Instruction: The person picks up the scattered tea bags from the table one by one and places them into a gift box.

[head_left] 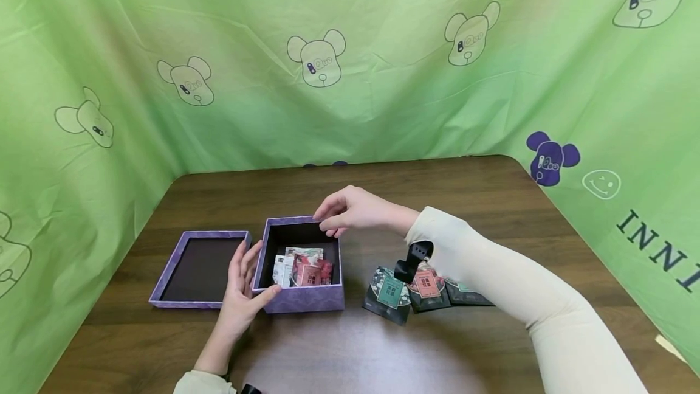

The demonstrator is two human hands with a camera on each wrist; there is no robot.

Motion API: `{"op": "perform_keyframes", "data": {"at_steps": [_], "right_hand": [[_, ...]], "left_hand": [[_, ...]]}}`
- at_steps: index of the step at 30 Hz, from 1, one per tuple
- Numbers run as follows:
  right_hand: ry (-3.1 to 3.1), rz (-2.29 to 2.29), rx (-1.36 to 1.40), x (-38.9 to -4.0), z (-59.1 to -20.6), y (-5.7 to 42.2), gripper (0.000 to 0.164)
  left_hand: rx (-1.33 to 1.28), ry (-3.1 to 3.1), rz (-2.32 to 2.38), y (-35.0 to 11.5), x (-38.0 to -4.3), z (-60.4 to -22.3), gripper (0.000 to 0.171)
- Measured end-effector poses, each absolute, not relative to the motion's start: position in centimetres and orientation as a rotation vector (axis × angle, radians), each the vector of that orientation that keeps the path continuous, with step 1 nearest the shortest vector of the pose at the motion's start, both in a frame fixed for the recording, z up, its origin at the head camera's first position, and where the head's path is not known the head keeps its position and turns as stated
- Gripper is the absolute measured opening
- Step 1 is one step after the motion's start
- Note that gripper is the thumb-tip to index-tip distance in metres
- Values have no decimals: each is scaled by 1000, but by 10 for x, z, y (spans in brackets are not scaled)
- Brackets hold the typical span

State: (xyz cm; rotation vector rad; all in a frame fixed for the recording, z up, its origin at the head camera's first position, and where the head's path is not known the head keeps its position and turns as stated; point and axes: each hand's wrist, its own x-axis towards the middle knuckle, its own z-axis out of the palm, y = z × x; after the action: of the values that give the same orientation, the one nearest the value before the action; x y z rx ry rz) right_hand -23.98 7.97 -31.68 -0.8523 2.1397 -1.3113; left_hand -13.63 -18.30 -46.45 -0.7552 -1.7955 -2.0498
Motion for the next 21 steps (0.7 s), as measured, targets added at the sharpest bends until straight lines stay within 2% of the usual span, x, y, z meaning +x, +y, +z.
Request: {"op": "perform_keyframes", "data": {"at_steps": [11,21], "right_hand": [[2145,-1356,-887,-229,-321,120,24],[2171,-1368,-799,-225,-338,166,26]], "left_hand": [[-746,-1796,-2060,-184,-138,-467,98],[-723,-1813,-2059,-184,-138,-467,99]]}}
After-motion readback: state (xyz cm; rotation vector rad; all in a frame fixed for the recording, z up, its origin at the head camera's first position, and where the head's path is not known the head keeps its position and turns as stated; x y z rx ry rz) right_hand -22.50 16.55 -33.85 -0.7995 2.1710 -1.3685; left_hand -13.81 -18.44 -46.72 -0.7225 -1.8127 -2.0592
